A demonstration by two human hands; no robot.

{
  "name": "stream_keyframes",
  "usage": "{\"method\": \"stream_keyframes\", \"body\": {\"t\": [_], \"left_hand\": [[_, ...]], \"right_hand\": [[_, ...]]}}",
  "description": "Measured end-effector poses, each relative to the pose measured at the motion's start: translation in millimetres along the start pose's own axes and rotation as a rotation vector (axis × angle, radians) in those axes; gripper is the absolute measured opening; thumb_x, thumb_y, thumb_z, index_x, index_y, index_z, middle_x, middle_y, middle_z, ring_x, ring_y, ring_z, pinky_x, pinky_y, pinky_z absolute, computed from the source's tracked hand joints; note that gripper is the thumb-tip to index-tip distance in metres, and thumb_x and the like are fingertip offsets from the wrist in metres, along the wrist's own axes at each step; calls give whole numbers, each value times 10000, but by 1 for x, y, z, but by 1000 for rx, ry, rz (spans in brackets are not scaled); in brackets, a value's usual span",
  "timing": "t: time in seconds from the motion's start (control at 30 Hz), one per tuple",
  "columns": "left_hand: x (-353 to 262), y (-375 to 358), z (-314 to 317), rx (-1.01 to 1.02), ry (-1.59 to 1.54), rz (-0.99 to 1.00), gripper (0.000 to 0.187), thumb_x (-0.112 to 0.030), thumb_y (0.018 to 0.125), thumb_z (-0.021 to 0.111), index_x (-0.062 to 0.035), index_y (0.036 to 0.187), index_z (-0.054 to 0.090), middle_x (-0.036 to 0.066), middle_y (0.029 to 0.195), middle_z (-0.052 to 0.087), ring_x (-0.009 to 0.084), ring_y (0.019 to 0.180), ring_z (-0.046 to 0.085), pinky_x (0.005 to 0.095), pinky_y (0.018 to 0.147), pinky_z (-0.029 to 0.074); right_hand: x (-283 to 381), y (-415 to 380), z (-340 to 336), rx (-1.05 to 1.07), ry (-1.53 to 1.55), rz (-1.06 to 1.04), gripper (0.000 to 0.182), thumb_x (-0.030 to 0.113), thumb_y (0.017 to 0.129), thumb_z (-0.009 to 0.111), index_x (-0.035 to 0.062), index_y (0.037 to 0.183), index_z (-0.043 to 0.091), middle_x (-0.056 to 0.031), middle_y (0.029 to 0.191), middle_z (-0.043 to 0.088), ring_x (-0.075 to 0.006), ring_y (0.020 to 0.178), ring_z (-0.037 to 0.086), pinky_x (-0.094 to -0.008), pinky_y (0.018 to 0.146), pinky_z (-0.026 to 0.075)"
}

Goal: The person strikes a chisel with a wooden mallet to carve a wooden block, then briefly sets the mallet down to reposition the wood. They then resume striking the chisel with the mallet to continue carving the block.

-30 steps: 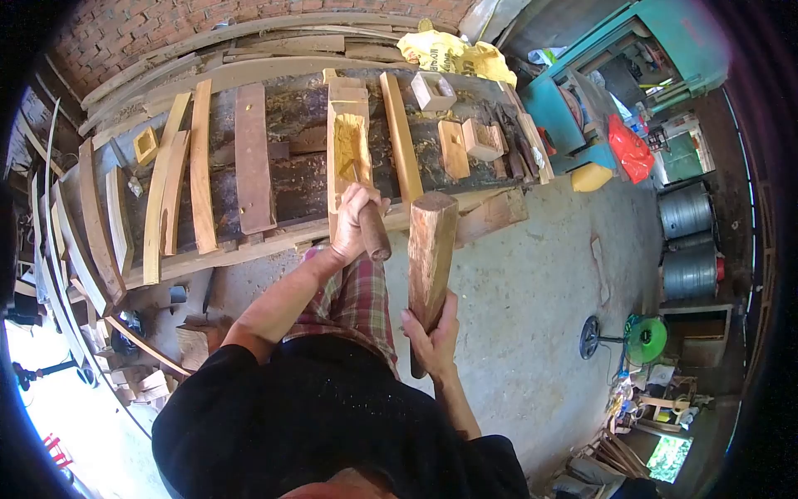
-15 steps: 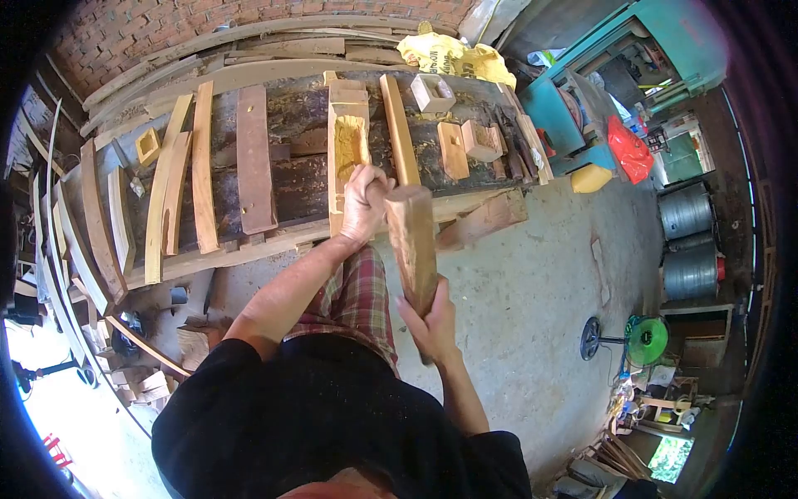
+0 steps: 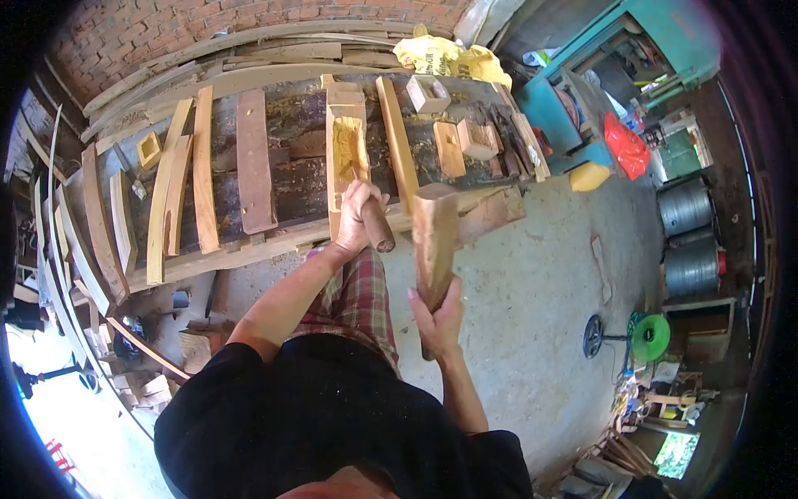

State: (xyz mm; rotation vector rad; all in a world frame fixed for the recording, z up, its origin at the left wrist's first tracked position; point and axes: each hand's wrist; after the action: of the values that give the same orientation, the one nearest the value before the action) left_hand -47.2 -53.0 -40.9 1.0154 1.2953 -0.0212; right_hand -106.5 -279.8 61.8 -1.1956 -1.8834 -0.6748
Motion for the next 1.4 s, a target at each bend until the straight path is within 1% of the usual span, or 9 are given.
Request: {"method": "stream_keyframes", "body": {"t": [0.3,0.53,0.63,0.67,0.83,0.9,0.93,1.27,1.4], "left_hand": [[33,-22,1,66,40,-8,231,59,708,703,-80,832,568,87,818,561,263,789,556,366,718,455],[8,-13,-7,61,32,28,130,60,768,638,-45,808,574,85,827,566,238,812,562,345,741,463],[17,-15,-6,85,18,7,150,-17,749,644,-88,869,588,90,836,539,271,826,547,370,763,441],[16,-15,-7,93,-6,8,143,-18,755,647,-84,865,583,87,847,550,260,825,550,361,766,445],[21,-17,1,79,-48,-38,146,21,775,638,-79,864,579,79,859,560,238,826,559,346,759,454],[15,-18,2,28,-176,-110,110,47,813,579,-42,790,519,46,852,507,162,813,506,298,745,476],[21,-19,1,41,-155,-60,121,29,803,603,-72,863,576,73,854,555,239,809,551,341,739,456],[13,-16,6,29,-20,60,236,99,762,648,-85,849,528,80,846,550,245,803,544,352,730,452],[10,-15,8,-24,-146,-16,316,192,724,628,-71,813,476,39,839,546,151,764,531,284,680,487]], "right_hand": [[-39,-30,11,-42,95,91,445,248,840,735,23,1126,478,-182,793,635,-253,690,634,-378,635,495],[-92,-56,30,195,-41,270,542,410,833,708,39,1134,452,-254,796,626,-443,774,641,-498,682,483],[-119,-61,47,292,-97,167,547,391,811,729,31,1147,491,-186,701,562,-353,652,579,-443,623,466],[-121,-61,49,340,-115,145,592,416,803,719,33,1192,490,-216,753,602,-411,705,604,-477,661,482],[-134,-51,69,546,-163,143,650,416,788,719,43,1264,481,-258,989,667,-449,945,641,-501,797,511],[-146,-46,82,688,-300,172,692,436,795,696,54,1325,468,-262,1093,654,-438,1038,624,-492,884,500],[-151,-44,88,685,-293,174,692,436,795,696,54,1325,468,-262,1093,654,-438,1038,624,-492,884,500],[-149,-29,89,718,-340,174,652,433,814,691,50,1290,463,-289,1099,639,-447,1065,611,-509,902,489],[-159,-30,95,710,-303,171,683,457,807,694,45,1296,452,-296,1087,641,-456,1049,615,-507,902,488]]}}
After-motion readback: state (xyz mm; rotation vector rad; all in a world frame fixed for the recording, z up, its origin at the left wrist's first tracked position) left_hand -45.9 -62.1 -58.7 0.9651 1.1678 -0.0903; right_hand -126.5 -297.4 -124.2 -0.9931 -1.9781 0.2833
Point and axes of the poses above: each hand's wrist, its own y-axis towards the middle knuckle, its own z-axis out of the palm, x = y × z
